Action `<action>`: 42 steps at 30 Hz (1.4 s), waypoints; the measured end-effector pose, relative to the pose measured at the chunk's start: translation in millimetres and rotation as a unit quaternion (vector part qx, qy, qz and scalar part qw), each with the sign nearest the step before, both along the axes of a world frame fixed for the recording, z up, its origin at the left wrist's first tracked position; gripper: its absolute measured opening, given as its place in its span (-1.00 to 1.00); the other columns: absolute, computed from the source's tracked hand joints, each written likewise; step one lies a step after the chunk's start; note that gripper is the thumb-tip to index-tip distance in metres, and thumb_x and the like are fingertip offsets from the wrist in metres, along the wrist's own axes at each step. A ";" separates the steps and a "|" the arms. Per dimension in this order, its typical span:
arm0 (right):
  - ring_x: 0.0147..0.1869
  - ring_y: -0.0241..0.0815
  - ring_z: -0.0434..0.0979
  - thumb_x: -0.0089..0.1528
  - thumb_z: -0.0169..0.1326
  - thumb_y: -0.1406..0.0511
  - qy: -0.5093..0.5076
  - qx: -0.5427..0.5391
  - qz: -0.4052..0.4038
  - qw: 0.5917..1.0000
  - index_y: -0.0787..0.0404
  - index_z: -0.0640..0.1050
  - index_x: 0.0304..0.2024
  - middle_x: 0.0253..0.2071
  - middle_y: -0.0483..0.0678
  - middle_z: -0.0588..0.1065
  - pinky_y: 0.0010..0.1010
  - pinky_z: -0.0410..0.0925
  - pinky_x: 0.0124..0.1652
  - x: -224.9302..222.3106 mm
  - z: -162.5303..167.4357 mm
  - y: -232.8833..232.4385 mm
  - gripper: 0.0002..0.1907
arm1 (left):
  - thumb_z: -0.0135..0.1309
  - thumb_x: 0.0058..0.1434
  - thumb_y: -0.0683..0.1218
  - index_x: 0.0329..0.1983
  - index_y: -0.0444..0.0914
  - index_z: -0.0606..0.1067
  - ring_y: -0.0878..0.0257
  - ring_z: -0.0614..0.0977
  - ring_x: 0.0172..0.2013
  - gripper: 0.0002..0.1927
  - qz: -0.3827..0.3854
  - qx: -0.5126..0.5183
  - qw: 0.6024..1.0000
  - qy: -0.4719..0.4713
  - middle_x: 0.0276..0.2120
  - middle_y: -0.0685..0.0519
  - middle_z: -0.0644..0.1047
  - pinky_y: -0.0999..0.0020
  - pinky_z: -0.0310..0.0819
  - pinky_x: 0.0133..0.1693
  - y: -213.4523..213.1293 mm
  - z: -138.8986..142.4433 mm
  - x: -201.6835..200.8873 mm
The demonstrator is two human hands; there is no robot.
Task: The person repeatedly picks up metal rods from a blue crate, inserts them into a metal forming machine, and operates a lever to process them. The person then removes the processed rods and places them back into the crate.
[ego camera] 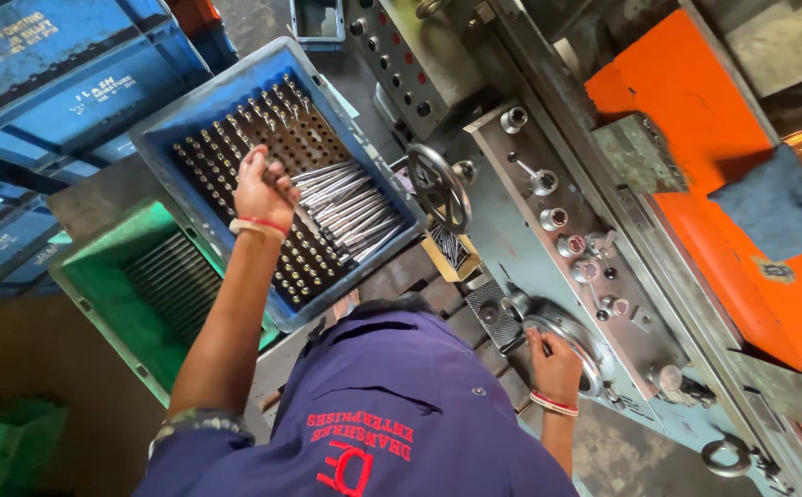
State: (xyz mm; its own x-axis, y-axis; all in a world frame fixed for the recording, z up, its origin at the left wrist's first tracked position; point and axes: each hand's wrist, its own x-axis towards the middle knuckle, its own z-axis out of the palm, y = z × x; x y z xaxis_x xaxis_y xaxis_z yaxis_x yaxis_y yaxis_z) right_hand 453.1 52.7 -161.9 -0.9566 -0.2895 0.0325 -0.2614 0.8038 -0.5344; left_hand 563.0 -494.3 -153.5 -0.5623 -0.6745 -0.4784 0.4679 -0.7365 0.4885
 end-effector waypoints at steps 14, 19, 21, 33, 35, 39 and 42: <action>-0.54 -0.07 0.43 0.22 0.24 0.16 -0.073 0.003 -0.013 0.997 0.30 0.62 -0.33 -0.53 0.10 0.50 -0.28 0.32 -0.43 27.2 -4.5 112.7 -0.70 | -0.11 0.47 0.06 0.01 0.04 0.40 0.28 0.39 -0.48 -0.87 0.134 0.005 0.991 0.025 -0.43 0.17 0.40 0.24 0.28 -0.38 69.7 39.9 59.2; -0.55 -0.07 0.40 0.23 0.24 0.15 -0.036 0.022 0.041 0.998 0.31 0.61 -0.38 -0.52 0.11 0.48 -0.28 0.30 -0.44 21.1 -12.9 134.9 -0.68 | -0.12 0.47 0.09 0.02 0.05 0.41 0.28 0.38 -0.49 -0.85 0.204 0.024 0.978 0.038 -0.47 0.20 0.38 0.23 0.27 -0.39 92.9 39.5 92.4; -0.56 -0.09 0.41 0.23 0.25 0.15 -0.046 0.011 0.042 0.998 0.31 0.61 -0.39 -0.55 0.09 0.49 -0.29 0.29 -0.45 18.4 -13.9 138.0 -0.68 | -0.12 0.47 0.09 0.03 0.05 0.43 0.28 0.36 -0.50 -0.83 0.221 0.026 0.974 0.029 -0.48 0.20 0.37 0.23 0.26 -0.40 100.6 43.2 97.9; -0.53 -0.07 0.45 0.22 0.24 0.15 -0.080 -0.016 0.033 0.996 0.29 0.63 -0.37 -0.54 0.09 0.51 -0.25 0.33 -0.42 40.9 -38.2 146.3 -0.70 | -0.12 0.47 0.07 0.00 0.05 0.40 0.29 0.36 -0.51 -0.88 0.176 0.018 0.984 -0.003 -0.49 0.18 0.37 0.26 0.26 -0.43 112.4 57.8 70.2; -0.53 -0.06 0.48 0.21 0.23 0.15 -0.093 -0.021 0.032 0.995 0.29 0.63 -0.38 -0.55 0.09 0.52 -0.26 0.35 -0.41 41.8 -40.4 140.8 -0.70 | -0.12 0.48 0.06 0.00 0.04 0.39 0.30 0.38 -0.50 -0.88 0.162 0.003 0.987 0.015 -0.47 0.19 0.37 0.27 0.27 -0.41 109.6 60.0 61.6; -0.52 -0.06 0.52 0.21 0.22 0.15 -0.104 -0.009 0.050 0.993 0.27 0.64 -0.39 -0.55 0.09 0.54 -0.27 0.36 -0.40 35.2 -33.9 116.6 -0.71 | -0.11 0.45 0.03 0.00 0.03 0.40 0.28 0.38 -0.50 -0.88 0.143 -0.004 0.990 0.012 -0.48 0.17 0.37 0.24 0.29 -0.40 95.7 58.2 50.9; -0.52 -0.03 0.49 0.20 0.24 0.16 -0.081 0.001 0.053 0.995 0.29 0.64 -0.37 -0.52 0.12 0.52 -0.27 0.35 -0.41 28.4 -20.6 89.0 -0.71 | -0.10 0.46 0.04 -0.04 0.02 0.39 0.28 0.38 -0.49 -0.91 0.132 -0.006 0.991 0.025 -0.47 0.18 0.37 0.23 0.30 -0.40 79.8 52.0 48.5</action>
